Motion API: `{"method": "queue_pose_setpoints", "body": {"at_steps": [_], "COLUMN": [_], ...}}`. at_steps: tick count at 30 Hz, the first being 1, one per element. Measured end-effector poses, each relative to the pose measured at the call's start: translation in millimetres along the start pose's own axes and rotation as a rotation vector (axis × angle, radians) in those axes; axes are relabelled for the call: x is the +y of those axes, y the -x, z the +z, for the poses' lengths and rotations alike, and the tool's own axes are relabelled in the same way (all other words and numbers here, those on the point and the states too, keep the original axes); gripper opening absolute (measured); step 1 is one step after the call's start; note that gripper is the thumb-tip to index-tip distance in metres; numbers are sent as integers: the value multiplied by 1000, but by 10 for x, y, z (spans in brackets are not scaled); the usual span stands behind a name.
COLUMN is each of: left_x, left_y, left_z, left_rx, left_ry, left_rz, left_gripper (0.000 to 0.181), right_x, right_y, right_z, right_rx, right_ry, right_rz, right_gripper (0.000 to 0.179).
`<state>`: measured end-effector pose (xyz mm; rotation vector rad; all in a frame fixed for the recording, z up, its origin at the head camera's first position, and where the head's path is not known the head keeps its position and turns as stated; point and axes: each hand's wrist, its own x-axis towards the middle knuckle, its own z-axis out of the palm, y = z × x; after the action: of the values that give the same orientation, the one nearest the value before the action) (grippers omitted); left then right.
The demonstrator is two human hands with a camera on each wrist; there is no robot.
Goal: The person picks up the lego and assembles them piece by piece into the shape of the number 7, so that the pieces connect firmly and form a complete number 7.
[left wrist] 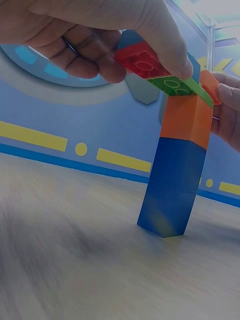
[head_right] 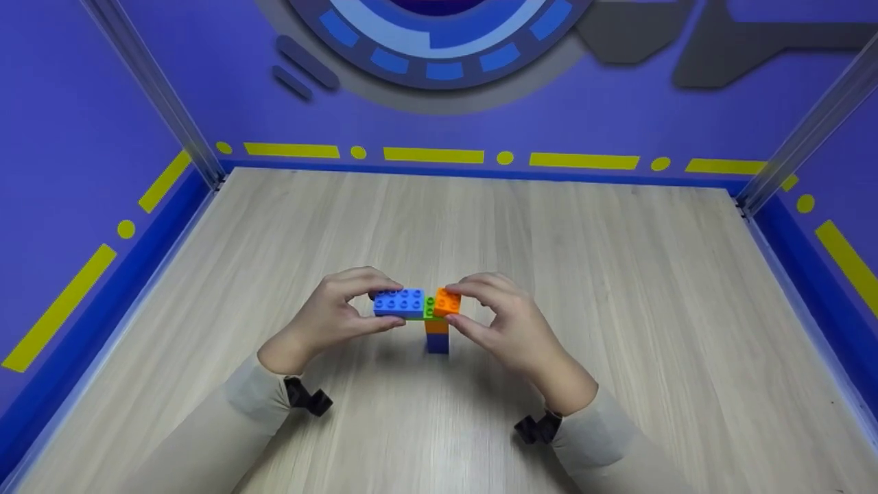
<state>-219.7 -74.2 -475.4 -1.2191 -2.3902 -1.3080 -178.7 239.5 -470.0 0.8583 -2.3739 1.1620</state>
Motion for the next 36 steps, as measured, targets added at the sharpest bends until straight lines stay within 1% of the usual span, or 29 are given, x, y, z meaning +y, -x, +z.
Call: {"method": "queue_pose_setpoints", "body": {"at_steps": [3,7,10,12,15,19,21,23,25,31,36], "left_x": [-2,-2,1,0,-2,-5,-4,-3,-1,-8,-4], "left_y": [3,5,6,4,-1,-8,-10,-12,-14,-6,0], "left_z": [5,9,8,10,16,21,21,26,28,38,49], "left_rx": [0,5,6,5,4,10,15,20,25,27,22], "left_ry": [1,-8,-14,-12,-4,-2,-1,3,6,3,1], "left_rz": [-1,2,-1,-4,-8,-5,0,7,10,5,-10], "left_gripper": [39,39,39,39,39,39,39,38,38,38,38], "right_x": [-4,-3,-4,-7,-20,-65,-95,-116,-124,-96,-82], "right_y": [8,13,16,28,61,118,139,157,168,163,161], "right_z": [24,58,103,153,267,436,499,542,566,586,584], "right_rx": [6,-2,-11,-2,38,101,120,134,136,109,91], "right_ry": [3,-5,-44,-95,-231,-460,-540,-594,-621,-640,-651], "right_rz": [-10,-3,14,39,129,330,420,478,492,440,433], "right_gripper": [44,44,46,45,40,32,32,34,35,34,35]}}
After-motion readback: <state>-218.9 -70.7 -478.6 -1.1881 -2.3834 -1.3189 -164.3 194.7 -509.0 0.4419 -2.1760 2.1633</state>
